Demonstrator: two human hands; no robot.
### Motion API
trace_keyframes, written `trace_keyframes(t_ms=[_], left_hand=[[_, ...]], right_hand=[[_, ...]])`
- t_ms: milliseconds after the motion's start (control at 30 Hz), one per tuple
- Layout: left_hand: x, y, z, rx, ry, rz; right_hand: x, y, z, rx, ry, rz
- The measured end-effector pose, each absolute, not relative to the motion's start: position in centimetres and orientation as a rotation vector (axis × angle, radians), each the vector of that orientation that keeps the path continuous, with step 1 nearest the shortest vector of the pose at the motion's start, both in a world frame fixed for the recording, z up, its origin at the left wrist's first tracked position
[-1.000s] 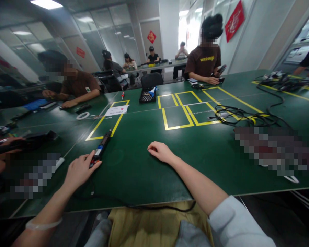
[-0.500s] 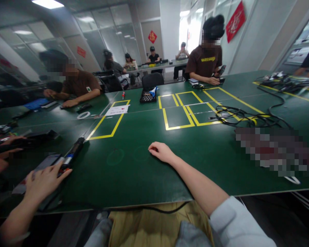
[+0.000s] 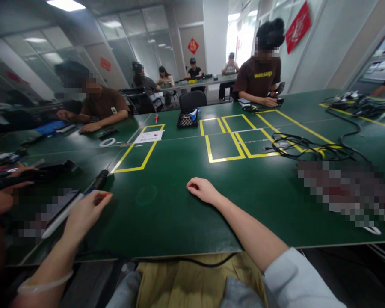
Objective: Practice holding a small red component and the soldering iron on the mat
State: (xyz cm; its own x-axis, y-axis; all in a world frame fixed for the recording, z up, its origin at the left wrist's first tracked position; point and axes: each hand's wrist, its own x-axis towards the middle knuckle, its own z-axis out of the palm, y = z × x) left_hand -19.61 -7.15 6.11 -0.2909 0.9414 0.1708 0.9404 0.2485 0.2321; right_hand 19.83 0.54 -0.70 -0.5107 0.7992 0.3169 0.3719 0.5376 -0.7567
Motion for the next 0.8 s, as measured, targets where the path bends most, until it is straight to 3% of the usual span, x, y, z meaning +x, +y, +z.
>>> trace_keyframes(t_ms=[100, 367, 800], left_hand=[[-14.2, -4.9, 5.4, 1.905, 1.929, 0.697], [-1.5, -0.5, 4.3, 1.706, 1.126, 0.620], [-0.7, 0.4, 0.5, 1.347, 1.017, 0.720]], right_hand=[[19.9, 0.5, -0.5, -0.938, -2.103, 0.848], [19.8, 0.5, -0.7, -0.839, -1.930, 1.185], [19.8, 0.7, -0.9, -0.865, -1.862, 1.171]])
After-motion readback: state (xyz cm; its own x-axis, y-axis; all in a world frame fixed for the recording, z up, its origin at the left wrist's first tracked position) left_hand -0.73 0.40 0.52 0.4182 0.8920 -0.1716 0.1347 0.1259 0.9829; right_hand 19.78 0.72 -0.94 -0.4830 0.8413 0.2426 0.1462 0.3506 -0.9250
